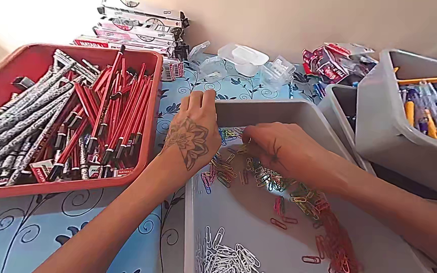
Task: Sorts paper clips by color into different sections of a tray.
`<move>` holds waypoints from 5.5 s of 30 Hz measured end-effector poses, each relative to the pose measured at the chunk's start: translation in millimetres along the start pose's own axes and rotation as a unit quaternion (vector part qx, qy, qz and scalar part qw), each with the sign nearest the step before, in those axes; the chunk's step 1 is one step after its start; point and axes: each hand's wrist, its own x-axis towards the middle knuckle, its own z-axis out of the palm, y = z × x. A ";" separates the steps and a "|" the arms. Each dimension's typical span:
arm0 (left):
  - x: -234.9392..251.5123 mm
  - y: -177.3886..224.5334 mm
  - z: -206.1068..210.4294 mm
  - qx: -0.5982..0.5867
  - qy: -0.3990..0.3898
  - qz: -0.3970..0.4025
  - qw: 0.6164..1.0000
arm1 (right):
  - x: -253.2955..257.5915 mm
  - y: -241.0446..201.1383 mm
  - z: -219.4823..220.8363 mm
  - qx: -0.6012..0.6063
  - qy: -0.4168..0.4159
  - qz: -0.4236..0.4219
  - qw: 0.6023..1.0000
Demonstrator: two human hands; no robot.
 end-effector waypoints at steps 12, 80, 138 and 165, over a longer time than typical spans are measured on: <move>-0.9 2.3 -2.4 0.017 -0.018 0.003 1.000 | 13.2 -2.5 20.5 0.038 -0.038 -0.109 0.993; -21.9 4.6 -18.6 -0.074 -0.095 0.000 0.993 | 28.0 11.6 -4.2 0.346 -0.255 -0.178 0.885; -8.4 -6.3 -6.9 0.112 -0.141 0.177 0.967 | 19.2 27.6 -24.2 0.268 0.011 -0.035 0.963; -14.3 0.3 -13.7 0.062 -0.113 0.125 0.984 | 14.8 24.7 -28.8 0.042 -0.099 0.125 0.986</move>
